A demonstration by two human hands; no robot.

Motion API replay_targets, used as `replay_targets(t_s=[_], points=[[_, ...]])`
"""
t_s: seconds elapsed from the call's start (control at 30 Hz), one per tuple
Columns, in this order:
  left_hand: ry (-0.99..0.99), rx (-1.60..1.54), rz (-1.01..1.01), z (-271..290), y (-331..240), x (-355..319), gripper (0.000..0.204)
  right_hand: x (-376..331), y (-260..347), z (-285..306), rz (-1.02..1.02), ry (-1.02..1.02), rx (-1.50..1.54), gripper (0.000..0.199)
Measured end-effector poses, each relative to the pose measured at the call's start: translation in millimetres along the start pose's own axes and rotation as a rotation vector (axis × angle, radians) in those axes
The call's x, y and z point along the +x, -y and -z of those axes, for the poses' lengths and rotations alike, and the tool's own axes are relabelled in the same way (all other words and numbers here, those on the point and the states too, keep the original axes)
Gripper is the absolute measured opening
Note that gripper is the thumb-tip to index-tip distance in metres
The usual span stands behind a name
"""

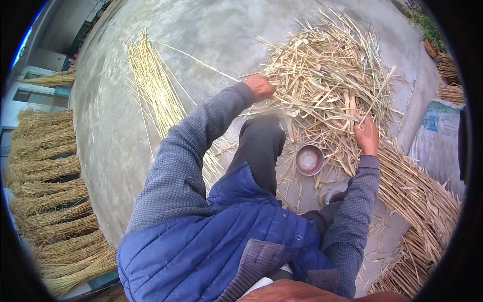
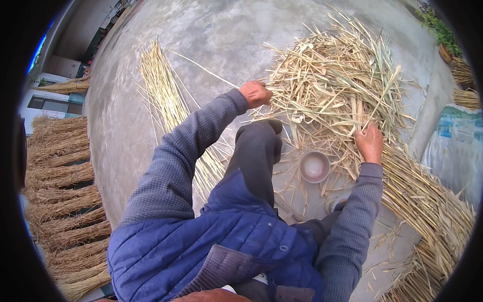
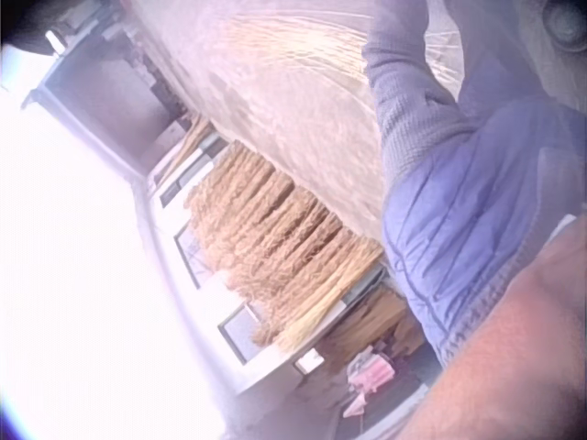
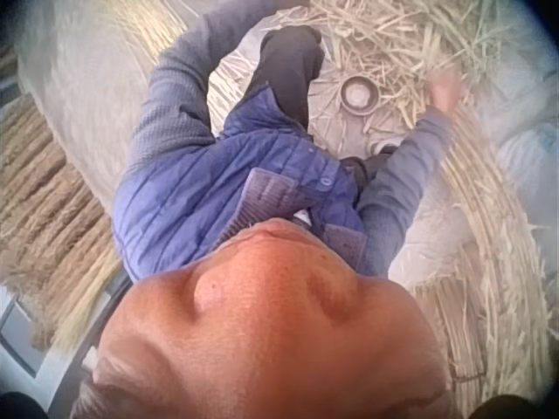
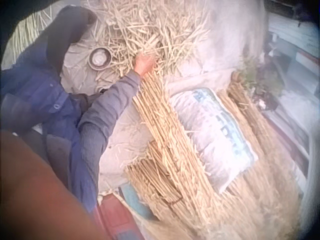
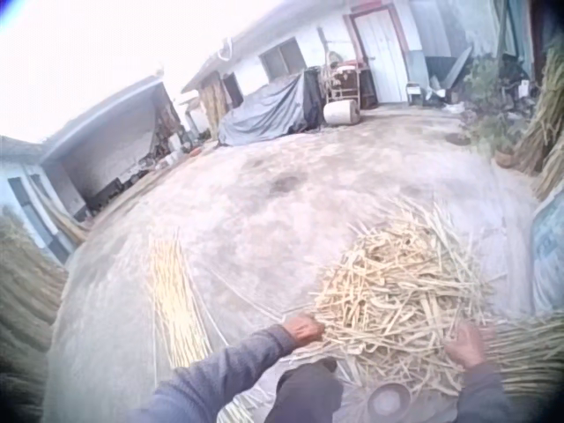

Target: The person sits on the floor and repeatedly picks up dried plant stalks, strips off the outer layers by hand, and places the processed pieces into a pile. The person continues this repetitive action throughout the clip.

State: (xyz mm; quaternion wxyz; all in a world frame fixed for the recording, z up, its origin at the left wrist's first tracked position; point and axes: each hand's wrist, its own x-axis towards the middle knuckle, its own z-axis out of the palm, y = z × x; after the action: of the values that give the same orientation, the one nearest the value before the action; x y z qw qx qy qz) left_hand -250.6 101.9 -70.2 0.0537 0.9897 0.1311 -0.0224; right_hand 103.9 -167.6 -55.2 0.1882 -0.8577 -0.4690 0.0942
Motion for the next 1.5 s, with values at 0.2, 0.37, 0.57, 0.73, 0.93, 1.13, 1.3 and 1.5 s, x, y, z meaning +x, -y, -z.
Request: replay_targets(t_s=[0.2, 0.37, 0.57, 0.73, 0.93, 1.13, 1.3, 1.5], points=[[0.465, 0.185, 0.305, -83, 87, -261, 0.033, 7, 17, 5, -0.07, -0.312, 0.506, 0.062], [0.975, 0.196, 0.5, -102, 74, -404, 0.067, -2, -5, 39, -0.224, -0.351, 0.55, 0.072], [0.252, 0.086, 0.616, -61, 32, -238, 0.017, -13, -81, 52, -0.473, -0.451, 0.44, 0.072], [-0.136, -0.204, 0.434, 34, -36, -8, 0.023, -46, -192, 68, -0.663, -0.701, 0.384, 0.053], [-0.298, -0.379, -0.007, 65, -184, 156, 0.017, -95, -295, 80, -0.853, -0.675, 0.226, 0.059], [0.017, -0.337, -0.196, 3, -229, 176, 0.021, -101, -341, 74, -0.802, -0.7, 0.55, 0.067], [0.06, -0.262, -0.294, -16, -213, 176, 0.02, -99, -346, 80, -0.658, -0.961, 1.046, 0.066], [0.089, -0.247, -0.309, -10, -209, 179, 0.021, -95, -330, 95, -0.611, -0.949, 1.27, 0.058]])
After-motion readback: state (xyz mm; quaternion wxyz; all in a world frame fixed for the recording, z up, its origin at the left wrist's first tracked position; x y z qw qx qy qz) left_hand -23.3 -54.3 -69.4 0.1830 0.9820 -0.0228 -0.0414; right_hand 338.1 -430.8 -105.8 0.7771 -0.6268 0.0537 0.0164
